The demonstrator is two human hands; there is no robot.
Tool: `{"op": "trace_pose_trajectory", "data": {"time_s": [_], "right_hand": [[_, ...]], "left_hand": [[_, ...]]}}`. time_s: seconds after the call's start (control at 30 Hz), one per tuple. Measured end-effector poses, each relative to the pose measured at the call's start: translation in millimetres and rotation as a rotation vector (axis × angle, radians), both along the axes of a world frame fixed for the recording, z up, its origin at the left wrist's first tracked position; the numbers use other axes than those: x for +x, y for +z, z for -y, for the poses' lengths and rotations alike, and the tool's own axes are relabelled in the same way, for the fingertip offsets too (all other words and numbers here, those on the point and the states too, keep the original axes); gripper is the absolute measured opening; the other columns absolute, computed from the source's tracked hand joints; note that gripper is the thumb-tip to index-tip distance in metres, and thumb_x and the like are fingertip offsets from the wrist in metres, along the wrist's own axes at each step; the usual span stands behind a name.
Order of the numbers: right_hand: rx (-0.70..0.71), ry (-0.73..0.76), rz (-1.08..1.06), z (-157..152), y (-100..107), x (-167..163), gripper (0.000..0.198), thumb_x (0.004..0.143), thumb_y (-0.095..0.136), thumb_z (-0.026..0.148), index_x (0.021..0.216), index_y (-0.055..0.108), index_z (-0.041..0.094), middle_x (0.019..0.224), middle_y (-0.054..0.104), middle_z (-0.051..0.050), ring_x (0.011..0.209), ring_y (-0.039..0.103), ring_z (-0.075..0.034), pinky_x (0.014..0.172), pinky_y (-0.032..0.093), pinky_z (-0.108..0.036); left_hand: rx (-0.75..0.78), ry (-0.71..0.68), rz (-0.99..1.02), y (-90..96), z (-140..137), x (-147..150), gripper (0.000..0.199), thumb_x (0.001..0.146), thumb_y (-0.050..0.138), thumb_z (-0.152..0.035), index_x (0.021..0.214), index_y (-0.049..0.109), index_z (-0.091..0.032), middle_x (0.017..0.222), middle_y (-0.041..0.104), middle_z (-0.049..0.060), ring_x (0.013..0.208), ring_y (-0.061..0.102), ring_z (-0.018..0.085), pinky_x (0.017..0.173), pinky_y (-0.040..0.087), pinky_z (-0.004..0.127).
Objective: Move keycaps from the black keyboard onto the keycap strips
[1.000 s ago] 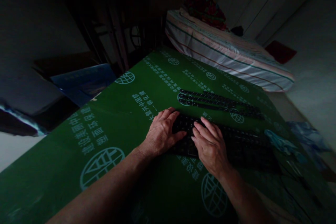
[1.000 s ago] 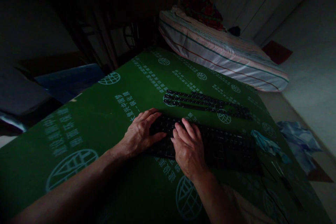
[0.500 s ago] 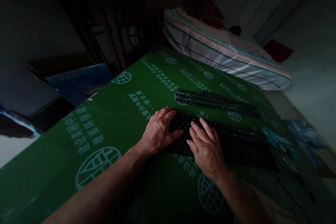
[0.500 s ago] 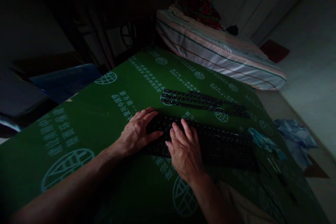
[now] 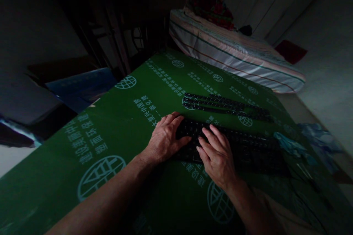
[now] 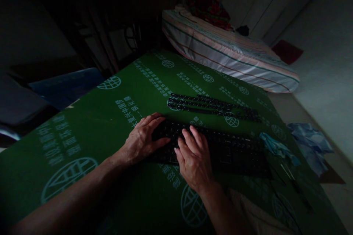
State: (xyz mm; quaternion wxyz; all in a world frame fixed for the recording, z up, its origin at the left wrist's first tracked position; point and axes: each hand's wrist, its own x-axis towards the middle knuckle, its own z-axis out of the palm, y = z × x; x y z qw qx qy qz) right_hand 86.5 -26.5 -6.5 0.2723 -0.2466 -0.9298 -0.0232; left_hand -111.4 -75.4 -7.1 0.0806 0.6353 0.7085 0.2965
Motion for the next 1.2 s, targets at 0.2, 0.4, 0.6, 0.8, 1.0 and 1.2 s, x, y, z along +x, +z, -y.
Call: {"op": "trace_pose_trajectory", "data": {"time_s": [0.2,0.4,0.6,0.8,1.0,1.2], "right_hand": [[-0.057,-0.026,-0.134,-4,1,3,0.026,0.088,0.051,0.019,0.112,0.060,0.015,0.121,0.060,-0.013,0.124,0.046,-0.026,0.098,0.044,-0.048],[-0.066,-0.045,-0.119,-2,0,1,0.024,0.087,0.052,0.019,0.108,0.062,0.016,0.124,0.057,-0.014,0.126,0.043,-0.027,0.098,0.044,-0.050],[-0.045,-0.063,-0.074,1,-1,-6,0.024,0.086,0.054,0.022,0.107,0.063,0.018,0.129,0.052,-0.014,0.130,0.038,-0.029,0.097,0.045,-0.052],[-0.059,-0.105,-0.197,-4,3,-4,0.022,0.086,0.053,0.020,0.105,0.064,0.017,0.122,0.058,-0.012,0.124,0.045,-0.025,0.098,0.046,-0.047],[-0.098,-0.183,-0.205,-47,20,0,0.023,0.087,0.051,0.025,0.101,0.067,0.018,0.117,0.062,-0.012,0.118,0.049,-0.026,0.097,0.047,-0.047],[-0.093,-0.204,-0.055,-133,28,-17,0.026,0.086,0.052,0.031,0.102,0.070,0.020,0.116,0.062,-0.011,0.119,0.047,-0.026,0.098,0.044,-0.046]], "left_hand": [[0.004,-0.003,0.004,1.6,0,0,0.060,0.076,0.061,-0.047,0.125,0.048,-0.016,0.134,0.046,0.013,0.124,0.042,0.031,0.103,0.036,0.048],[0.013,0.005,-0.053,1.1,0,0,0.061,0.077,0.059,-0.049,0.125,0.048,-0.013,0.135,0.046,0.015,0.124,0.042,0.031,0.103,0.037,0.048],[0.035,0.026,-0.152,-7.2,0,-3,0.063,0.078,0.056,-0.052,0.126,0.049,-0.013,0.136,0.045,0.018,0.124,0.044,0.033,0.100,0.041,0.050],[0.125,0.032,-0.227,-8.9,-2,-3,0.059,0.079,0.056,-0.052,0.123,0.050,-0.014,0.137,0.044,0.018,0.128,0.039,0.035,0.100,0.041,0.052],[0.135,-0.006,-0.247,-9.2,-3,-4,0.059,0.079,0.058,-0.050,0.124,0.050,-0.013,0.134,0.049,0.017,0.128,0.040,0.033,0.099,0.043,0.051],[0.144,-0.016,-0.260,-10.4,-1,-5,0.057,0.081,0.056,-0.048,0.125,0.049,-0.013,0.132,0.051,0.016,0.126,0.043,0.032,0.098,0.045,0.049]]}}
